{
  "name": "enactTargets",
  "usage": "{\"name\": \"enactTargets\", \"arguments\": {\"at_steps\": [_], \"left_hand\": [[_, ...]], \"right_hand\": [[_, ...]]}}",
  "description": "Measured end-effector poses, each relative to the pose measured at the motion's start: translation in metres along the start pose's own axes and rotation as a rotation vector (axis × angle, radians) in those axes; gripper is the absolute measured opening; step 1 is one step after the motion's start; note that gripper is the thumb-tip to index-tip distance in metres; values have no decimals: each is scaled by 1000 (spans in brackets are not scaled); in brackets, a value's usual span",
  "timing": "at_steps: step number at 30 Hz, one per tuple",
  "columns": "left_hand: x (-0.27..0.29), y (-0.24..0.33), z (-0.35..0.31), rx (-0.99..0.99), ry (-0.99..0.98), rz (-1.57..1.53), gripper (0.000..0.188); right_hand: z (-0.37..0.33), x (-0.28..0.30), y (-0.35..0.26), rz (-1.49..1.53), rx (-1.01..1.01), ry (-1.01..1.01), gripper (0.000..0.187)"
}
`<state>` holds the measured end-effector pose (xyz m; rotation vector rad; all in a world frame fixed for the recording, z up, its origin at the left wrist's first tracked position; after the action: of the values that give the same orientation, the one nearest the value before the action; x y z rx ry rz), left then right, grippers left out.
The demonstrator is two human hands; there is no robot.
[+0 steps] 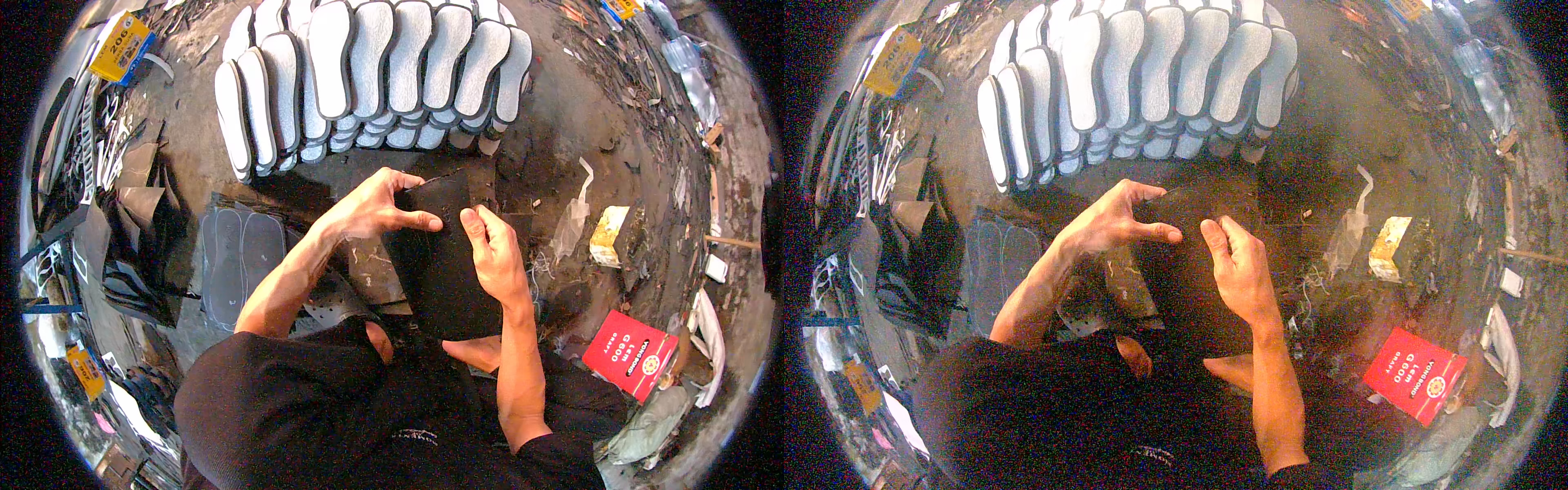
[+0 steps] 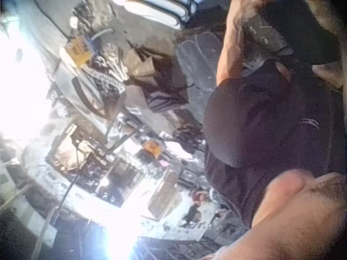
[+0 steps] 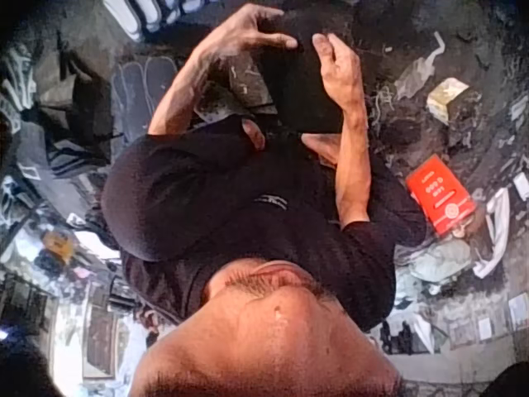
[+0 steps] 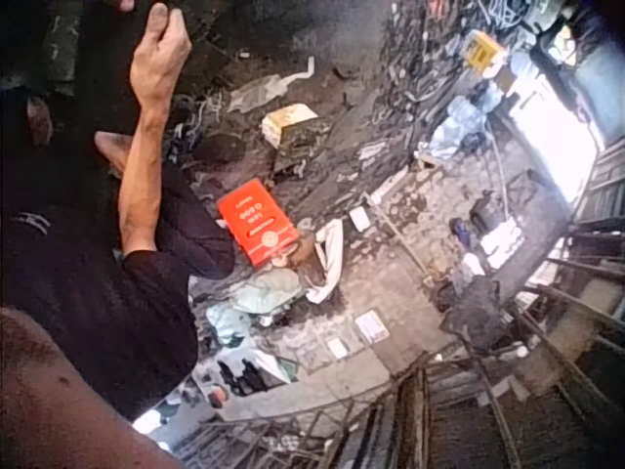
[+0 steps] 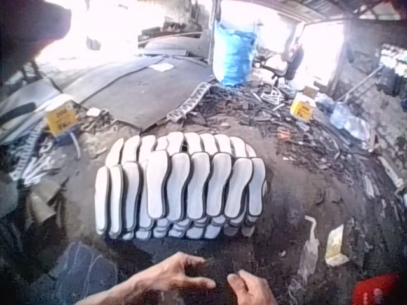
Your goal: The person sits on the floor and repeatedly picks up pairs of shoe insoles, aligns them, and places them into a growing stack. The person handles the insoles by hand, turning them over and adjusting their position before stacking.
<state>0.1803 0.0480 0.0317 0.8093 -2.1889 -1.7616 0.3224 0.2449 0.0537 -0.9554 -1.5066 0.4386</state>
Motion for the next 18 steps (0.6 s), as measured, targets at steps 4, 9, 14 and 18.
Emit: {"name": "enactTargets", "arguments": {"at_steps": [4, 9, 14, 18], "left_hand": [[0, 12, -5, 87, 16, -11, 81], [-3, -1, -1, 26, 27, -88, 48], [-5, 2, -4, -95, -21, -33, 54], [-10, 22, -10, 54, 24, 80, 54]], "right_hand": [[0, 4, 2, 23, -46, -55, 53], [0, 5, 16, 219, -87, -179, 38], [0, 20, 1, 404, -135, -325, 36], [0, 20, 2, 426, -127, -335, 36]]}}
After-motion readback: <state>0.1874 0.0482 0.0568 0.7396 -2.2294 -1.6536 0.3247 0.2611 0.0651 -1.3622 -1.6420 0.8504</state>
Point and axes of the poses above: each hand's wrist, its own z-axis towards the middle knuckle, its own x-axis out of the back of the hand, y = z × x, the point moved 1 cm from there along z, towards the middle knuckle, and after that the axes turned 7 degrees about -z, right-handed, at the moved point
